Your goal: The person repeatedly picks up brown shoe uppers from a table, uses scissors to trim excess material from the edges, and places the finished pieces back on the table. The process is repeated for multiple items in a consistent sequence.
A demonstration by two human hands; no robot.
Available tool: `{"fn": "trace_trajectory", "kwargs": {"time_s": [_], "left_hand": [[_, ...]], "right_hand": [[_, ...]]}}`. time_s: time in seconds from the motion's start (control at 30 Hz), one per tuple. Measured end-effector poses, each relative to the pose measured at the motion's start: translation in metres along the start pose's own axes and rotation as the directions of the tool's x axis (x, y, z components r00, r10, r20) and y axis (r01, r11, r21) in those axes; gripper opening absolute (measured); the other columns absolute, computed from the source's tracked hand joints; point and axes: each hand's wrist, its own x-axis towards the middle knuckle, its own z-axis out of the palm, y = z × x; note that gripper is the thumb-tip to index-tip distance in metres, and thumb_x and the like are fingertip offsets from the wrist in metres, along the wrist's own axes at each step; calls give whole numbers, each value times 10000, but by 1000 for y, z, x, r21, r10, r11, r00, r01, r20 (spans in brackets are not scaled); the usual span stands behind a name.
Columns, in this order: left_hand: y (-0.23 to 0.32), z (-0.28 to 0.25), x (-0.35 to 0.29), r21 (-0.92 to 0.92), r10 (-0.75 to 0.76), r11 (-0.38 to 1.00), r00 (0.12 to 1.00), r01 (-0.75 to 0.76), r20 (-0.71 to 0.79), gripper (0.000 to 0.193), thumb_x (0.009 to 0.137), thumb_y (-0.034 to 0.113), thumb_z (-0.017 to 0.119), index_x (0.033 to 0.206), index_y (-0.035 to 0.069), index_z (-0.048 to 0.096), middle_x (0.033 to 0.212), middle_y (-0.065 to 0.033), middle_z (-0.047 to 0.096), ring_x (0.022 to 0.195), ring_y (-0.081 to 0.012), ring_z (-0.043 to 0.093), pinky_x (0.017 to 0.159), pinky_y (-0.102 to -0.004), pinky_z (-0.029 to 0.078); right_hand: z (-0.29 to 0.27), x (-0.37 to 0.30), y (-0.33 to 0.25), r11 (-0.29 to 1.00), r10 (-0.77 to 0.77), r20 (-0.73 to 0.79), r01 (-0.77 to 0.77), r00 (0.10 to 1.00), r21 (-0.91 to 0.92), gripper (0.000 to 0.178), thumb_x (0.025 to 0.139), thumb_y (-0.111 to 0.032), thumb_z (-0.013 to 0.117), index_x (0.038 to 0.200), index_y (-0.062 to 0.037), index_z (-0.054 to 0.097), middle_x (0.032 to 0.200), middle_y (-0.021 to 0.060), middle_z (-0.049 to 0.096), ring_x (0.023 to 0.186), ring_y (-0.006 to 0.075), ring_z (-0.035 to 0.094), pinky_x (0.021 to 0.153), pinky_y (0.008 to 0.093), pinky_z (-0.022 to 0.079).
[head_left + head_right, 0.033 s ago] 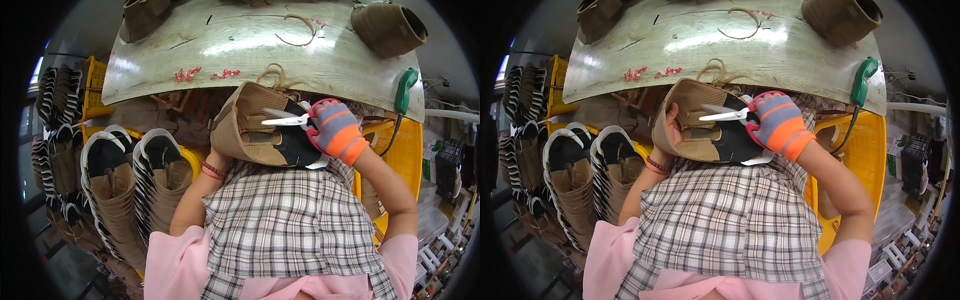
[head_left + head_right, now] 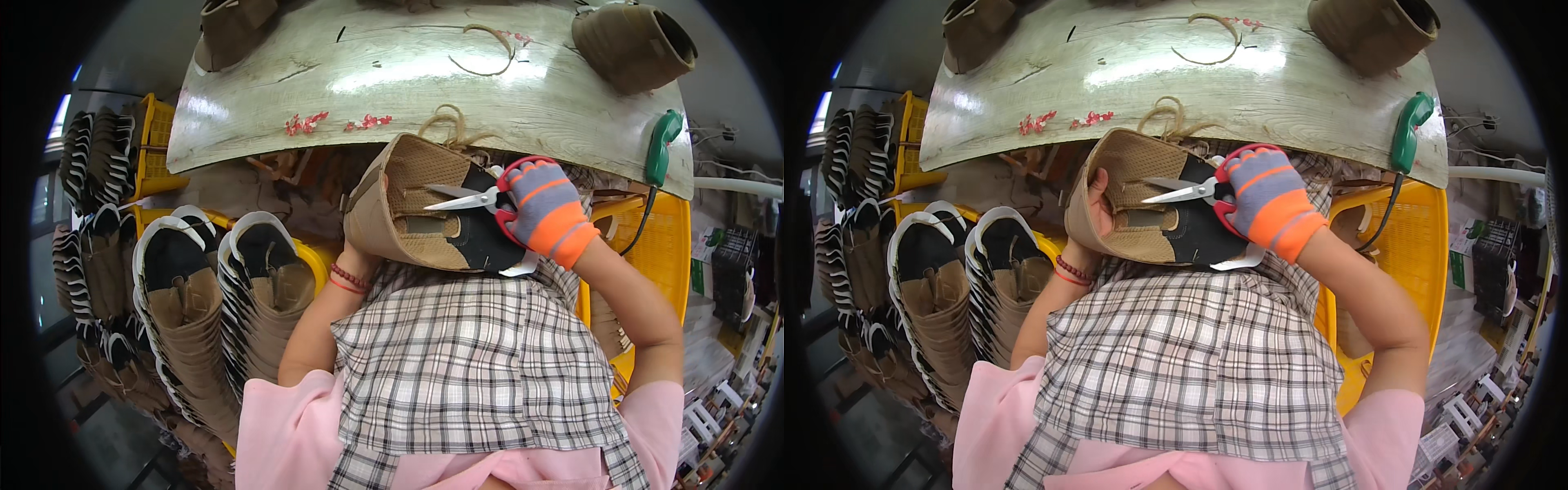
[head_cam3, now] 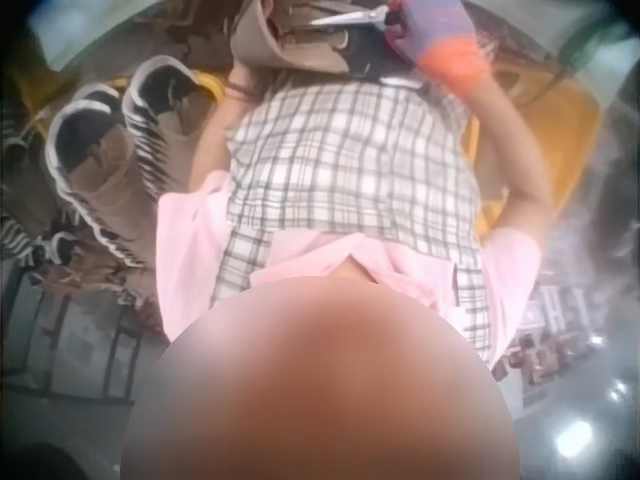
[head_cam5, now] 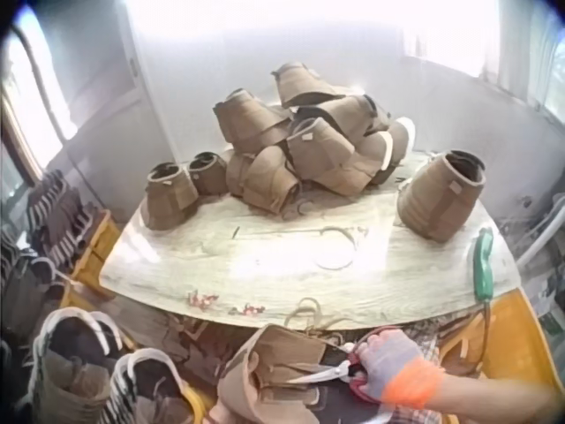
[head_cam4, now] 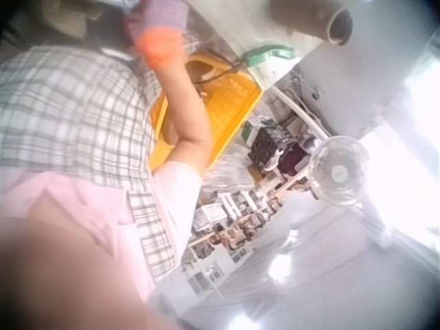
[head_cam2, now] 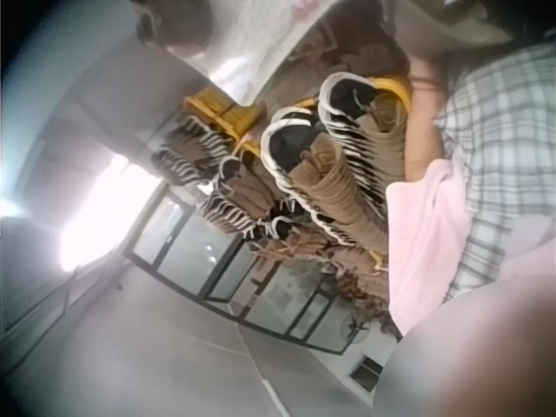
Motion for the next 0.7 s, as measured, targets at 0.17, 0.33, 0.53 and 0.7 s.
{"fn": "trace_trajectory", "kwargs": {"time_s": [0.17,0.33,0.53,0.7], "left_hand": [[9,23,3,80,-23,996,999,26,-32,563,963,357,653,1414,81,460,1352,-116,582,1213,-299,598,982,-521,542],[2,15,2,152,-9,988,1000,8,5,524,1054,365,490,1475,60,422,1404,-112,543,1206,-223,602,984,-390,550],[5,19,3,183,-11,983,1000,10,4,518,1053,359,494,1469,58,424,1396,-112,548,1212,-220,596,977,-378,552],[5,20,0,70,-30,997,996,24,90,492,1046,314,519,1456,58,429,1391,-119,547,1214,-222,592,988,-369,546]], "right_hand": [[0,24,-12,988,-94,7,94,996,-126,295,739,-320,767,934,-120,675,929,100,664,922,267,634,833,365,481],[2,29,-13,985,-147,-19,144,989,-95,251,794,-323,737,941,-128,681,902,91,685,869,266,662,767,361,508],[-4,23,0,992,-112,-79,106,991,-71,243,799,-310,736,941,-120,682,887,100,689,846,291,664,741,380,522],[-7,23,-4,979,-180,-66,173,981,-105,249,812,-305,732,967,-117,681,847,102,689,823,287,670,736,386,530]]}}
